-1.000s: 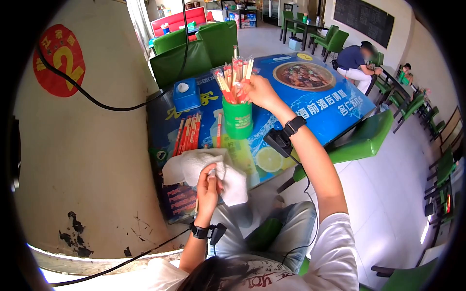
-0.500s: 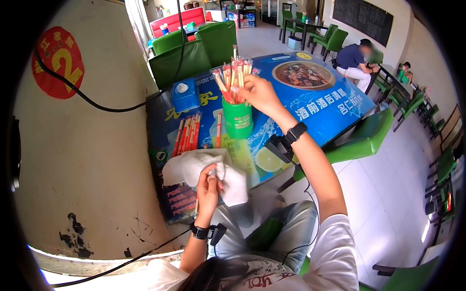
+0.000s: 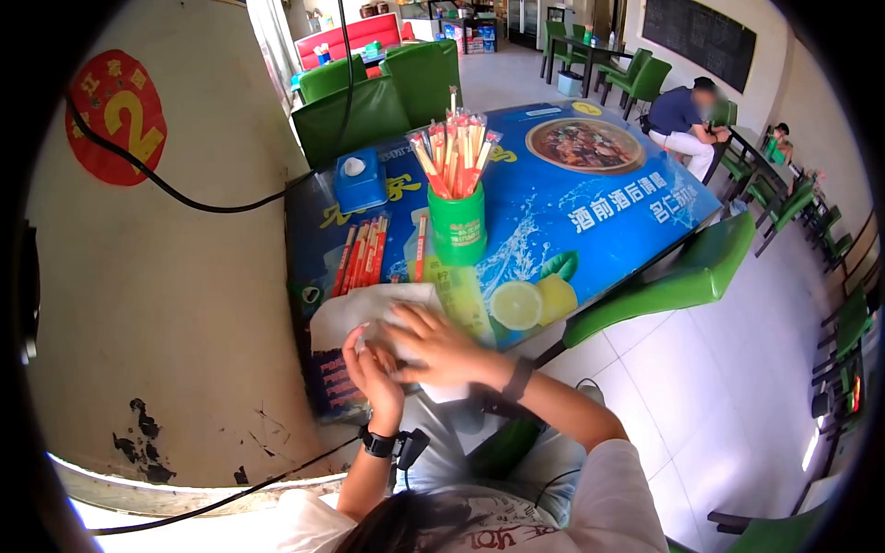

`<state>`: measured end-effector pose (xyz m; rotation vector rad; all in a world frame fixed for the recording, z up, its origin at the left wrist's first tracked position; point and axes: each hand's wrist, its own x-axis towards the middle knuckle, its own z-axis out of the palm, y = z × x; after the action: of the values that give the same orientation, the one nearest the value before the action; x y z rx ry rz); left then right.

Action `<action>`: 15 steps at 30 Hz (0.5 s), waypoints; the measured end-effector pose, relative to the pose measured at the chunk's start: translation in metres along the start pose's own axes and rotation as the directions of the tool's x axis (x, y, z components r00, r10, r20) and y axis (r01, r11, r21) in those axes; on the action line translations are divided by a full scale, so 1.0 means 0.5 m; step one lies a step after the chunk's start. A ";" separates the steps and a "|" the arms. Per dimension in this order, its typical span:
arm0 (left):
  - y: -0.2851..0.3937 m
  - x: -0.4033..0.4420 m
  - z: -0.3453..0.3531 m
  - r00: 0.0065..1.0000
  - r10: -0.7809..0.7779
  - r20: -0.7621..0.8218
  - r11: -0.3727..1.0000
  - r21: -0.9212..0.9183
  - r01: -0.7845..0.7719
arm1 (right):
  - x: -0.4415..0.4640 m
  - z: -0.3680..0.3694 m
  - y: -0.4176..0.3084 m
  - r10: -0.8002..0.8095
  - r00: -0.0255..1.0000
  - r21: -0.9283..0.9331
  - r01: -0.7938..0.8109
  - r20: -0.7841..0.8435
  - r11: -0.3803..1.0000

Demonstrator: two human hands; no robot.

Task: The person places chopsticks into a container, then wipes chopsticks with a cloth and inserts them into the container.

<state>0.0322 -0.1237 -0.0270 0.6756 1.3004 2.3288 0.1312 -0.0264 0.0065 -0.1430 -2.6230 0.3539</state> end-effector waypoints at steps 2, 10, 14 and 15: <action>0.008 -0.003 0.005 0.999 0.016 -0.030 1.000 -0.013 -0.017 | -0.003 0.003 -0.010 0.054 0.998 0.032 -0.054 -0.014 0.998; 0.014 -0.009 0.017 0.998 0.061 0.029 0.996 0.062 -0.062 | -0.027 0.084 0.068 0.659 0.727 0.810 -0.262 -0.192 0.525; 0.009 -0.003 0.025 0.994 0.085 0.070 0.972 0.214 -0.098 | -0.063 0.026 0.060 0.841 0.489 0.973 0.114 -0.230 0.199; 0.003 -0.004 0.028 0.992 0.088 0.095 0.953 0.281 -0.112 | -0.082 0.011 0.057 0.877 0.423 0.972 0.139 -0.230 0.188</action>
<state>0.0418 -0.1161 -0.0198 0.9368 1.6172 2.1832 0.1657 -0.0070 -0.0244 -0.5532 -0.9444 1.5732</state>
